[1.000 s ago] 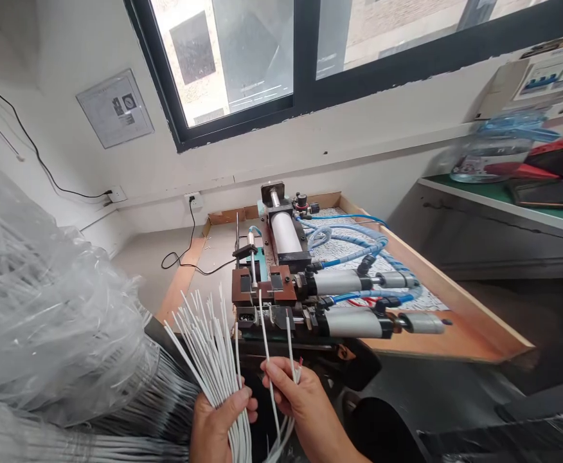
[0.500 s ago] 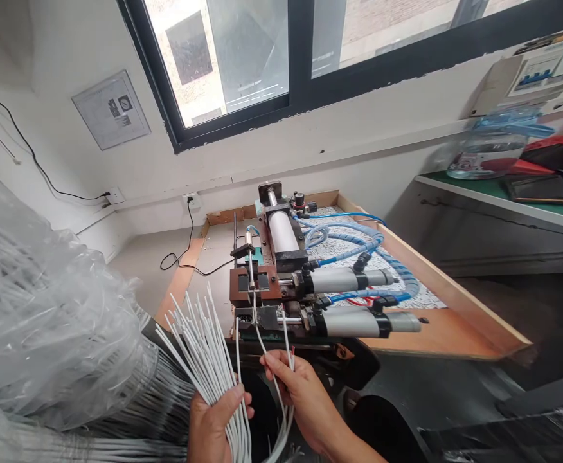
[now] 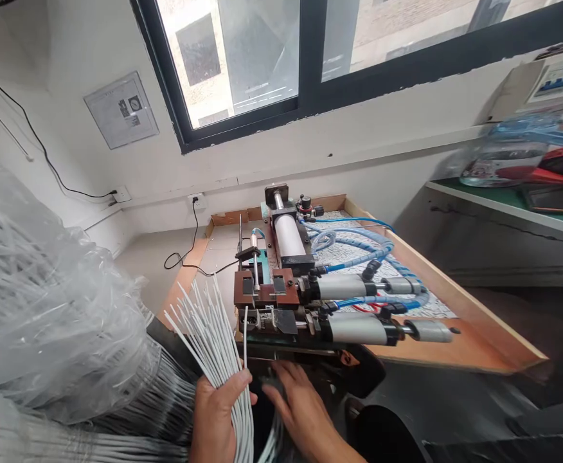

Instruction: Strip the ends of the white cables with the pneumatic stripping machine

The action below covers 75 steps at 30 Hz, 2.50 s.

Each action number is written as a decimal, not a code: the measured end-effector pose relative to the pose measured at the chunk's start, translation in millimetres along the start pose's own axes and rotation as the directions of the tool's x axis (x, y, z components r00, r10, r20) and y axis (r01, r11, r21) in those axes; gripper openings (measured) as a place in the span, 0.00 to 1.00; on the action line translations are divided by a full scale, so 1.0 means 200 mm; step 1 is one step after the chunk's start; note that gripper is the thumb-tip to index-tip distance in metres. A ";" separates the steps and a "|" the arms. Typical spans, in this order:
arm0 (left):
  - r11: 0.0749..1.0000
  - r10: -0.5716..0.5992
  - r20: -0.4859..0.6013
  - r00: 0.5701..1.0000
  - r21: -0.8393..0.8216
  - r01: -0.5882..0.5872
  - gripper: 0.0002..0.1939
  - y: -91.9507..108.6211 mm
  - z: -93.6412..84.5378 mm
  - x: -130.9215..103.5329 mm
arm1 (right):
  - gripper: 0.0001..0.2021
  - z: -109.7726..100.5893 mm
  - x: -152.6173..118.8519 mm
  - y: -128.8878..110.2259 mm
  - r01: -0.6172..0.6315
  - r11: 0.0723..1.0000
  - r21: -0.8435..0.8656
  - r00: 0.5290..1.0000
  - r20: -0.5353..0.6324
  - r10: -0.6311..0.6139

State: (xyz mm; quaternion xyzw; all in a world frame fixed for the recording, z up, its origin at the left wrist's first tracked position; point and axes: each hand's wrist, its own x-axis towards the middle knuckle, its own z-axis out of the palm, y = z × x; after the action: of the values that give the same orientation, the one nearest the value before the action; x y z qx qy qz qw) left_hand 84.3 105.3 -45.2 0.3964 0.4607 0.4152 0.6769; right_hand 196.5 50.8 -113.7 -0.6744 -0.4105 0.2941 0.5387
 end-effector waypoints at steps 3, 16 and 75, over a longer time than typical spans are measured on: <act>0.999 0.053 0.080 0.995 -0.001 -0.053 0.06 0.01 0.03 0.01 | 0.09 -0.03 0.04 -0.19 0.107 0.951 0.291 0.985 0.102 -0.142; 0.998 0.047 0.021 0.999 -0.029 -0.047 0.08 0.07 0.05 0.08 | 0.10 0.01 0.14 -0.25 -0.304 0.477 0.825 0.942 0.187 0.277; 1.000 -0.028 0.090 0.996 0.006 0.028 0.06 -0.01 0.01 0.01 | 0.12 0.01 0.10 -0.29 -0.410 0.499 0.764 0.910 0.305 0.281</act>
State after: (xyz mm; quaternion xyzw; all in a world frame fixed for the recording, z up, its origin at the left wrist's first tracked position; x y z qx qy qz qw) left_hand 87.0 105.4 -47.6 0.4098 0.4361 0.3862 0.7020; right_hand 191.3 73.4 -56.4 -0.3962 -0.1221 0.5972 0.6866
